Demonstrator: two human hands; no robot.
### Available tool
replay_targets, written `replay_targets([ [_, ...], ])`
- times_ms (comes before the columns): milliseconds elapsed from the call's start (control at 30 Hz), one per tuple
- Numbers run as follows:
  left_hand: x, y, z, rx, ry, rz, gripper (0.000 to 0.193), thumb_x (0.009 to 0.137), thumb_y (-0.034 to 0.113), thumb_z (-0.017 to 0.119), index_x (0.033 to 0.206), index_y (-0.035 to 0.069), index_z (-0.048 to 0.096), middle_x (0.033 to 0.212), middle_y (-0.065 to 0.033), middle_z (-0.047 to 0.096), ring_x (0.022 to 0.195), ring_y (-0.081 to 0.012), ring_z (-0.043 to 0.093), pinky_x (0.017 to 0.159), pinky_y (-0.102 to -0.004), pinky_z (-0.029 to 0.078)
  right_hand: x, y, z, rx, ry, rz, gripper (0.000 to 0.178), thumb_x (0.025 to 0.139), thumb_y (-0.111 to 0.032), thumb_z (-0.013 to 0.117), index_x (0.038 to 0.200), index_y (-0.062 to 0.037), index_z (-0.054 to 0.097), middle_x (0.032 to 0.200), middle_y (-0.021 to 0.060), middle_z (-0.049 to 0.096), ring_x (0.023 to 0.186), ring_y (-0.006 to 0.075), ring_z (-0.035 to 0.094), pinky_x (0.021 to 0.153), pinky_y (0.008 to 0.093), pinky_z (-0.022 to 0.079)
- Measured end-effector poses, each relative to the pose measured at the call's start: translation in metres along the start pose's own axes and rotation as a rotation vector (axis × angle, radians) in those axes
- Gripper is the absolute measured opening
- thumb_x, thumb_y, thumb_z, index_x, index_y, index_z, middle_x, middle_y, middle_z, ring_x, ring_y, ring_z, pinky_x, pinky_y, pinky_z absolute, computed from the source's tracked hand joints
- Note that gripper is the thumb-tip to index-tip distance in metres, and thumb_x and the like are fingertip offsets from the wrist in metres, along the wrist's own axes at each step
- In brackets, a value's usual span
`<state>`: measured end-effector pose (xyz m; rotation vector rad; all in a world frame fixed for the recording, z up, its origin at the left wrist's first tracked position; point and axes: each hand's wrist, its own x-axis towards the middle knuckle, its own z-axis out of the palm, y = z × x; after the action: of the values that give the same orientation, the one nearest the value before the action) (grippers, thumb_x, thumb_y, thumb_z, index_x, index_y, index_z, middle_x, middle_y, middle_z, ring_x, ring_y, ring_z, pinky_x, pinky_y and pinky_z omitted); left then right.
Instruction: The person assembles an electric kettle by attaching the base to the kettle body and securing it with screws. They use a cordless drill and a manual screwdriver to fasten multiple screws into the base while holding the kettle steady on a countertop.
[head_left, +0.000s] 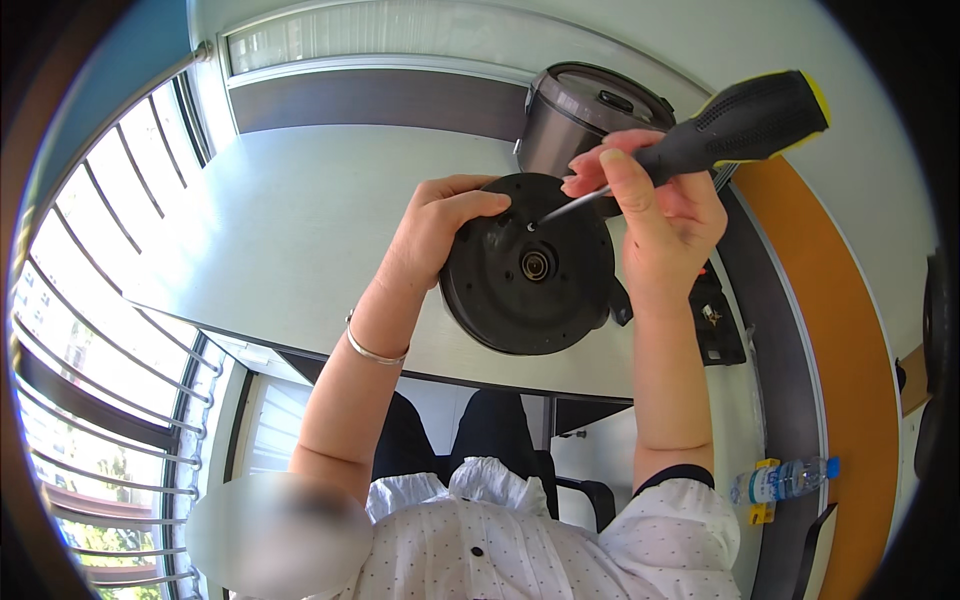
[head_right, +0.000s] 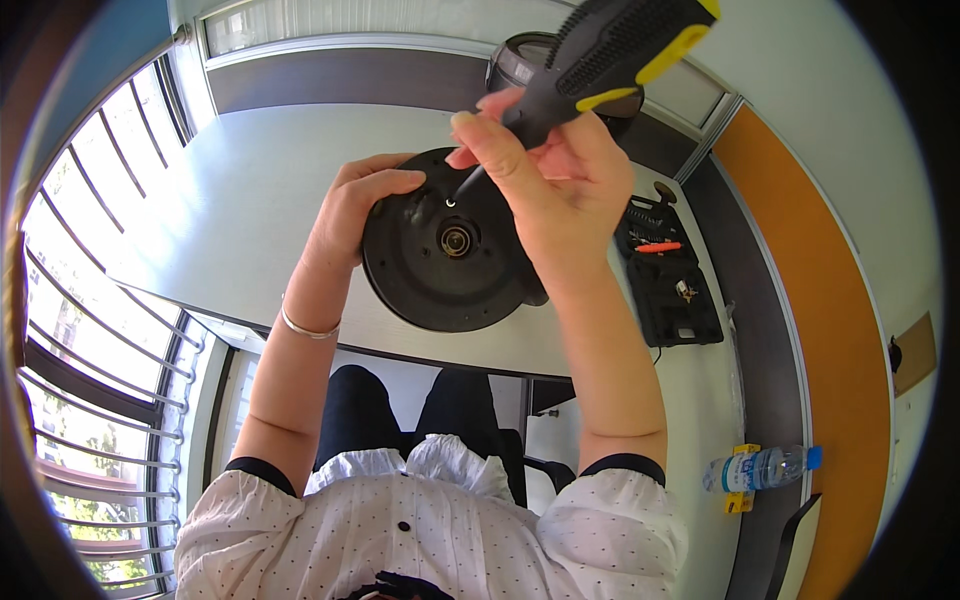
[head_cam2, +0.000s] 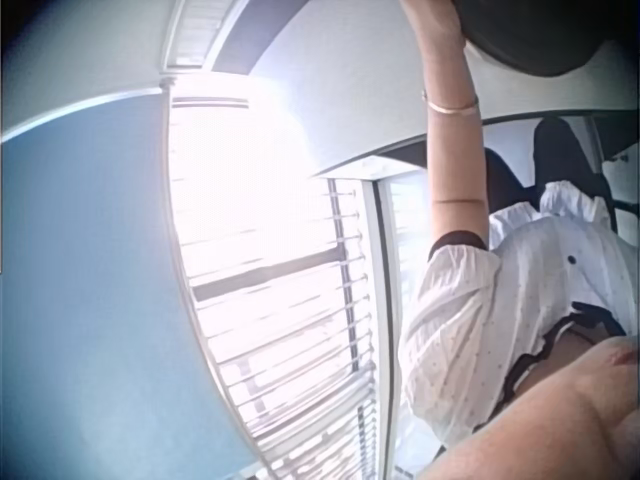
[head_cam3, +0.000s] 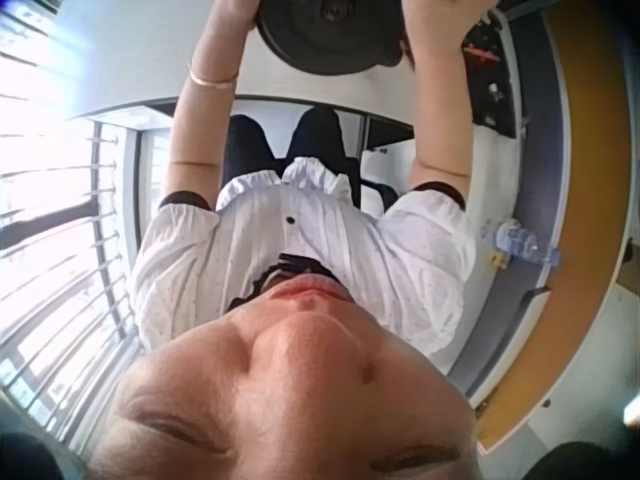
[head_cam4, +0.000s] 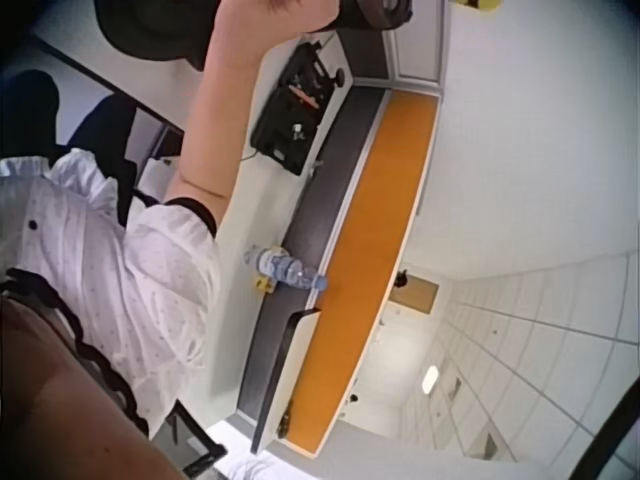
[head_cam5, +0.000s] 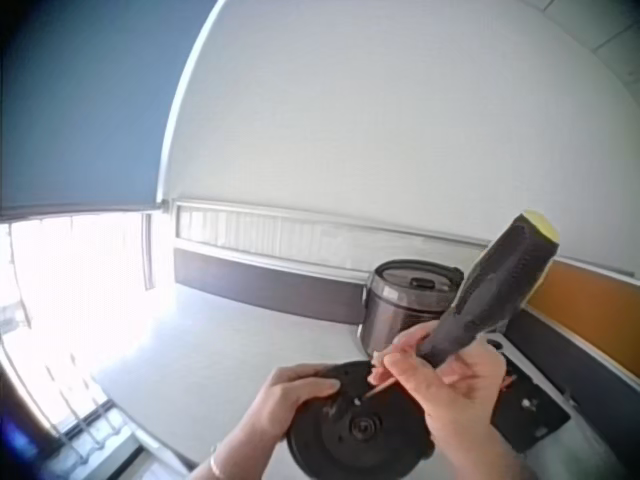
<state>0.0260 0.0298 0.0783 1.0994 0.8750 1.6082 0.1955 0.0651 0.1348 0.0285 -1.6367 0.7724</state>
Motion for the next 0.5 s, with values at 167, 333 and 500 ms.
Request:
replay_targets([
  [167, -0.002, 0.000, 0.003, 0.040, 0.004, 0.005, 0.035, 0.081, 0.012, 0.055, 0.108, -0.011, 0.062, 0.085, -0.0122, 0.066, 0.072, -0.0145, 0.063, 0.065, -0.0227, 0.050, -0.006, -0.003, -0.002, -0.086, 0.086, 0.024, 0.018, 0.075, 0.004, 0.074, 0.081, 0.0023, 0.057, 0.077, 0.0101, 0.064, 0.060, 0.0152, 0.061, 0.058, 0.0272, 0.053],
  [333, -0.001, 0.001, 0.002, 0.037, 0.004, 0.005, 0.034, 0.081, 0.011, 0.055, 0.106, -0.011, 0.063, 0.085, -0.0127, 0.066, 0.073, -0.0144, 0.062, 0.066, -0.0227, 0.050, -0.012, -0.001, -0.003, -0.199, 0.084, -0.032, 0.021, 0.078, 0.006, 0.069, 0.076, -0.0022, 0.050, 0.079, 0.0141, 0.065, 0.062, 0.0212, 0.065, 0.056, 0.0313, 0.055],
  [500, 0.000, 0.001, 0.004, 0.031, -0.007, 0.005, 0.034, 0.081, 0.011, 0.055, 0.106, -0.011, 0.063, 0.086, -0.0133, 0.066, 0.073, -0.0147, 0.063, 0.067, -0.0226, 0.050, -0.010, -0.001, 0.003, -0.048, 0.270, -0.121, 0.026, 0.071, 0.008, 0.076, 0.076, -0.0013, 0.052, 0.072, 0.0095, 0.064, 0.057, 0.0123, 0.061, 0.055, 0.0231, 0.051],
])
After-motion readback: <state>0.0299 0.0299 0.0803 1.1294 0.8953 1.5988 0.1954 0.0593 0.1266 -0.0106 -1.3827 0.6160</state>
